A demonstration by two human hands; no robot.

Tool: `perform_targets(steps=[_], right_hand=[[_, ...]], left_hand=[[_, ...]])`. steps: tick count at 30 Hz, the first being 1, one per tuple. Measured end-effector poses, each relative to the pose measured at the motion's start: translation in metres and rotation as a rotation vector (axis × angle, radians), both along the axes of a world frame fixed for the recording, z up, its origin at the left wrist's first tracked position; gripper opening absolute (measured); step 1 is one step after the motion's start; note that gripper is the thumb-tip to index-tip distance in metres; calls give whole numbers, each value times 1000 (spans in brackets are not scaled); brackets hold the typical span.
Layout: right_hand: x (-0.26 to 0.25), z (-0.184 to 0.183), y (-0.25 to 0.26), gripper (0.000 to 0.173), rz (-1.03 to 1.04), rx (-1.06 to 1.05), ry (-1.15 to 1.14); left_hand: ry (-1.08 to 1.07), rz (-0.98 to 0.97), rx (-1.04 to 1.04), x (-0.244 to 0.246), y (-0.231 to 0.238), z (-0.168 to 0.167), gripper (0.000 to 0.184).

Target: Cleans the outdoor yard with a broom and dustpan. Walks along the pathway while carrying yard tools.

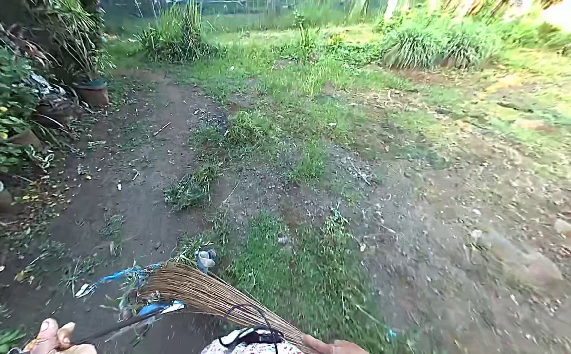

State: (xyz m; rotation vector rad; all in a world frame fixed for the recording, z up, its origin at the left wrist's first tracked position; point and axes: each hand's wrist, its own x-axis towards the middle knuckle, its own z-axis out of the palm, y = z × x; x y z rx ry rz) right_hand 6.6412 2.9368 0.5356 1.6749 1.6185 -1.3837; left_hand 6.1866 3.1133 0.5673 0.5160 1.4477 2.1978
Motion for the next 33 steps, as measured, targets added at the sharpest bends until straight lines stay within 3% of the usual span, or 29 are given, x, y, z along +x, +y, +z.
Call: perform_targets(steps=[3,6,16,21,27,31,33], right_hand=[[55,25,84,101,20,-29,-2],[103,26,167,97,61,-61,-8],[205,25,449,89,53,-39,-47],[246,37,562,86,26,-85,-48],[311,28,694,96,-74,-130,-4],[375,2,776,74,-124,10,92],[402,18,837,76,-117,5,99]], left_hand=[[12,25,-11,45,64,17,32],[17,14,-20,85,130,22,36],[-27,-2,-96,207,417,2,26],[-6,-10,-109,265,560,27,25],[13,-45,-61,340,719,37,30],[14,-40,-66,398,832,35,30],[7,-47,-82,432,891,43,28]])
